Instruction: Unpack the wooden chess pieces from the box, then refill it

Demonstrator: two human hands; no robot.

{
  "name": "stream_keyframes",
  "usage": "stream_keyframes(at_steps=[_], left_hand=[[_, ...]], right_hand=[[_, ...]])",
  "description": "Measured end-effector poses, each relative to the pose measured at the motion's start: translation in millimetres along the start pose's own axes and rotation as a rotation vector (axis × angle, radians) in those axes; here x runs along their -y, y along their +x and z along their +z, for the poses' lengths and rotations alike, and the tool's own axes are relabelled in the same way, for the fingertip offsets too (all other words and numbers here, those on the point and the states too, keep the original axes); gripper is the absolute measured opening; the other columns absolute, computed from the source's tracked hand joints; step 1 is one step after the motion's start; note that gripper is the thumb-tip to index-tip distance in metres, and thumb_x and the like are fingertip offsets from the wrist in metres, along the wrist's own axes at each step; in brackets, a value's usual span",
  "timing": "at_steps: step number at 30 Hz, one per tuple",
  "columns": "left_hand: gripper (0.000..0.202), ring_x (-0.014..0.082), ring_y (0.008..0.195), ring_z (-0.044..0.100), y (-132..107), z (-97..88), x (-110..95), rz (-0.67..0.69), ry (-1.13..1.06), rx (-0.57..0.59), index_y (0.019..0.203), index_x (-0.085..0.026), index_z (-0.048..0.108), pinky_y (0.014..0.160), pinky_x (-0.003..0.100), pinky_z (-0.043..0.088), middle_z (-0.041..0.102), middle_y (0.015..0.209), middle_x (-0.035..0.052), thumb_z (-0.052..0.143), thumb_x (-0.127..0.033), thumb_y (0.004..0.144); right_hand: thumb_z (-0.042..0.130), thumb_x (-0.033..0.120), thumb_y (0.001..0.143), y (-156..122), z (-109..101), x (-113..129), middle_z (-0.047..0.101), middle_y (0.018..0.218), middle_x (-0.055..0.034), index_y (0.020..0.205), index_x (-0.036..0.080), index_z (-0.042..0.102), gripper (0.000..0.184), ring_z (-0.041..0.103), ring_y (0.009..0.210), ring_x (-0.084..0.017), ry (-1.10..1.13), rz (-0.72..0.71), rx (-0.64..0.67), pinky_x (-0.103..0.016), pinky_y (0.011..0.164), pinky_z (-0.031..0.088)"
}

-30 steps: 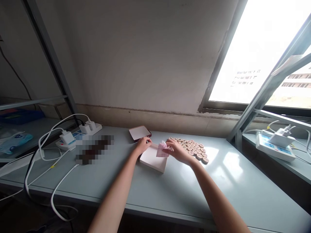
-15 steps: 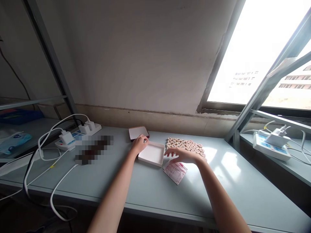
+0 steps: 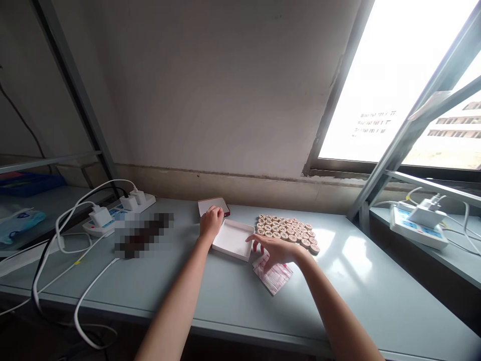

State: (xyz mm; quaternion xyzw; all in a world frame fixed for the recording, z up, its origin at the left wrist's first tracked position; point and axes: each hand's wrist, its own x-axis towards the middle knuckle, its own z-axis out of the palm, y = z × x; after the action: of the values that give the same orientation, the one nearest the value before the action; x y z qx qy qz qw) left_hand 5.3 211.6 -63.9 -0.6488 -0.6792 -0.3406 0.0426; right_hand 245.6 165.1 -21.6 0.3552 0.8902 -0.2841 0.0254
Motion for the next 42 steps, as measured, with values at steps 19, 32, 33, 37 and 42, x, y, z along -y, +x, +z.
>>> stream_keyframes(at_steps=[19, 32, 33, 37, 42], left_hand=[[0.019, 0.0179, 0.076, 0.059, -9.0, 5.4, -15.4, 0.041, -0.087, 0.228, 0.082, -0.021, 0.062, 0.064, 0.025, 0.038, 0.064, 0.085, 0.0048, 0.043, -0.025, 0.085], [0.036, 0.0222, 0.108, 0.049, -3.2, -14.1, -23.5, 0.194, -0.586, 0.435, 0.070, -0.022, 0.067, 0.096, 0.034, 0.036, 0.056, 0.109, 0.0063, 0.054, -0.054, 0.077], [0.035, 0.0228, 0.109, 0.048, -3.2, -15.0, -22.3, 0.188, -0.591, 0.457, 0.069, -0.021, 0.067, 0.098, 0.034, 0.035, 0.057, 0.110, 0.0064, 0.056, -0.054, 0.075], [0.022, 0.0246, 0.114, 0.045, -5.1, -13.8, -15.5, 0.194, -0.502, 0.556, 0.070, -0.021, 0.068, 0.101, 0.036, 0.032, 0.056, 0.117, 0.0057, 0.073, -0.042, 0.062], [0.011, 0.0240, 0.116, 0.043, -8.5, -9.6, -12.9, 0.175, -0.403, 0.579, 0.071, -0.023, 0.069, 0.103, 0.036, 0.031, 0.057, 0.117, 0.0025, 0.072, -0.024, 0.060]], right_hand=[[0.050, 0.044, 0.082, -1.3, -10.8, 7.9, 0.059, 0.089, -0.0049, 0.095, 0.018, 0.060, 0.031, 0.054, 0.077, -0.016, 0.499, -0.057, -0.412, -0.026, 0.063, 0.040], [0.048, 0.033, 0.078, 41.4, 28.5, 0.5, 0.059, 0.077, -0.0021, 0.076, 0.018, 0.051, 0.015, 0.052, 0.067, -0.015, 0.326, 0.110, -0.708, -0.025, 0.058, 0.035], [0.048, 0.032, 0.078, 41.8, 30.1, 0.6, 0.059, 0.077, -0.0021, 0.076, 0.019, 0.051, 0.014, 0.052, 0.068, -0.015, 0.295, 0.128, -0.717, -0.025, 0.058, 0.035], [0.045, 0.031, 0.081, 42.8, 36.6, 5.3, 0.063, 0.079, -0.0012, 0.081, 0.021, 0.052, 0.012, 0.053, 0.067, -0.015, 0.119, 0.183, -0.698, -0.025, 0.059, 0.033], [0.044, 0.020, 0.081, 44.6, 40.9, 10.1, 0.067, 0.088, -0.0028, 0.089, 0.021, 0.055, 0.013, 0.057, 0.077, -0.017, -0.152, 0.229, -0.671, -0.029, 0.071, 0.032]])
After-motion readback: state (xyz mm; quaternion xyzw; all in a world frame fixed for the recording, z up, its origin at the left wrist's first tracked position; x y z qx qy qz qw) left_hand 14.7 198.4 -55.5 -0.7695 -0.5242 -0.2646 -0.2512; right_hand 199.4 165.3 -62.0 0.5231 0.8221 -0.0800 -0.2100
